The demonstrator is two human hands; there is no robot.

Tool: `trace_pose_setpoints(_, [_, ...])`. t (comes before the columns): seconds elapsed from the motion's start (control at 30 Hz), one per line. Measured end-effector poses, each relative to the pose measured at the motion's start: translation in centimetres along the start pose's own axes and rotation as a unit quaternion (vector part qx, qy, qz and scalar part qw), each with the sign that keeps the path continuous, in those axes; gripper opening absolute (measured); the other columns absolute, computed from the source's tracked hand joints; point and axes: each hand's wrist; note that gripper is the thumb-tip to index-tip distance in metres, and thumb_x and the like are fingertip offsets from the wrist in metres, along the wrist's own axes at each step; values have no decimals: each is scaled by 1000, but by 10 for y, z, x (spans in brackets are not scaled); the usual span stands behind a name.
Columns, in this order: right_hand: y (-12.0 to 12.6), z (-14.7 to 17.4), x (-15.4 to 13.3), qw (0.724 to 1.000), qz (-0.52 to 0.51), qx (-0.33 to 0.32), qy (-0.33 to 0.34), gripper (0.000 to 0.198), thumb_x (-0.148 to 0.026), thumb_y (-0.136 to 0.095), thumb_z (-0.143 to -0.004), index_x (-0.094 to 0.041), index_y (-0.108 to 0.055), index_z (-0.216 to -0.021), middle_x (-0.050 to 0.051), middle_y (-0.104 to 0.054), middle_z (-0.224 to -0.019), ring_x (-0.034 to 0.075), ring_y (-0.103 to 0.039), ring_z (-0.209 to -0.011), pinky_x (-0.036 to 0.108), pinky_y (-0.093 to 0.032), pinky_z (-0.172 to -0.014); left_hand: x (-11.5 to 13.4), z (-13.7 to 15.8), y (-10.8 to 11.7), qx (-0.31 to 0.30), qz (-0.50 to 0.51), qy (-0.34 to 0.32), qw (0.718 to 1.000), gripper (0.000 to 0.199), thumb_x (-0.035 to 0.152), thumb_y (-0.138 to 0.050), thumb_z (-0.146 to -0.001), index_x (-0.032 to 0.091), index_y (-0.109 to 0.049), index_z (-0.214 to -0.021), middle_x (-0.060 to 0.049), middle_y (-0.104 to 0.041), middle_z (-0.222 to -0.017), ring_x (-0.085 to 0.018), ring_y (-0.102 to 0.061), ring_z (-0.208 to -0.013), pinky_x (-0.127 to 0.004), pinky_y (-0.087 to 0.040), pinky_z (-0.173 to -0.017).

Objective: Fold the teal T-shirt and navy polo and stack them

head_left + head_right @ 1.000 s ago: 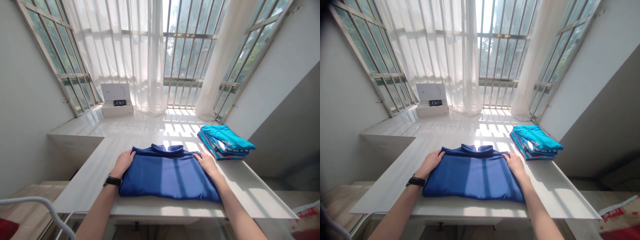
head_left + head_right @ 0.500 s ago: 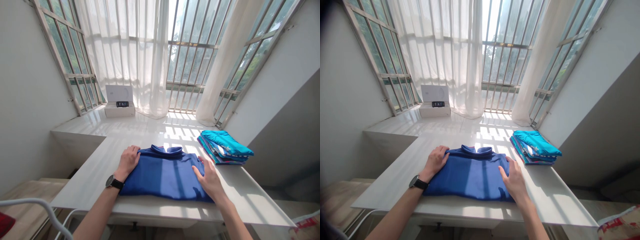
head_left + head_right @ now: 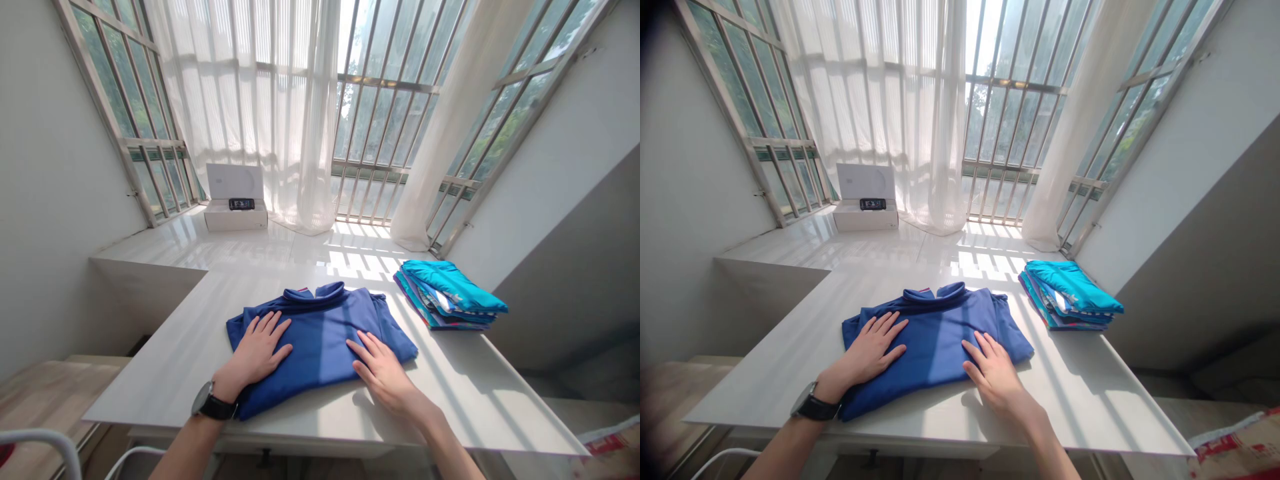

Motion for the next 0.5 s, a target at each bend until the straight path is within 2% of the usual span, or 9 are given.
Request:
trace_pose_setpoints(0.1, [13,-44,16,998,-46,2,40,52,-56,-40,-103,-27,-65,-139,7,-54,-155,30,-45,-147,53,-36,-121,21,23,-3,20,-33,42,998,71,62,-55,-93,19,-54,-149,-22,-49,-155,-43,-44,-144,-61,-33,-116])
trace_pose_setpoints(0.17, [18,-72,26,994,-79,18,78,49,-54,-46,-99,-23,-71,-129,10,-63,-146,30,-53,-139,50,-40,-119,40,35,1,27,-52,42,997,76,68,-59,-87,18,-58,-145,-26,-56,-147,-47,-51,-136,-63,-39,-110])
trace_pose_setpoints(0.27, [24,-99,42,984,-119,97,89,44,-52,-53,-93,-20,-77,-109,14,-72,-129,31,-63,-126,46,-46,-112,68,42,15,17,-51,7,999,67,65,-58,-90,20,-62,-140,-23,-60,-144,-44,-55,-133,-62,-39,-110])
trace_pose_setpoints(0.33, [26,-105,58,970,-138,194,38,43,-52,-50,-93,-20,-77,-105,15,-72,-124,30,-65,-119,45,-49,-108,84,42,23,14,-20,-16,1000,61,61,-50,-97,22,-60,-142,-19,-56,-150,-40,-51,-138,-60,-37,-114])
trace_pose_setpoints(0.4, [25,-104,78,946,-147,285,-56,50,-55,-47,-91,-17,-75,-107,17,-73,-117,30,-68,-107,46,-52,-101,98,40,23,11,14,-30,999,62,61,-42,-100,24,-54,-148,-17,-51,-155,-39,-47,-142,-59,-37,-115])
trace_pose_setpoints(0.43, [23,-103,88,934,-150,307,-104,55,-59,-47,-88,-15,-74,-107,18,-73,-113,30,-69,-99,46,-53,-96,103,40,20,10,26,-32,999,64,63,-39,-101,26,-50,-151,-17,-49,-157,-40,-45,-143,-60,-37,-114])
trace_pose_setpoints(0.5, [17,-100,107,921,-164,313,-166,64,-65,-49,-82,-12,-74,-107,20,-74,-110,29,-69,-86,45,-55,-86,112,41,9,8,36,-34,999,68,67,-37,-99,28,-45,-155,-17,-45,-159,-45,-40,-145,-66,-35,-112])
Point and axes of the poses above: each hand's wrist, its own z-axis away from the middle knuckle, its own y-axis out of the back of the hand, x = y × z
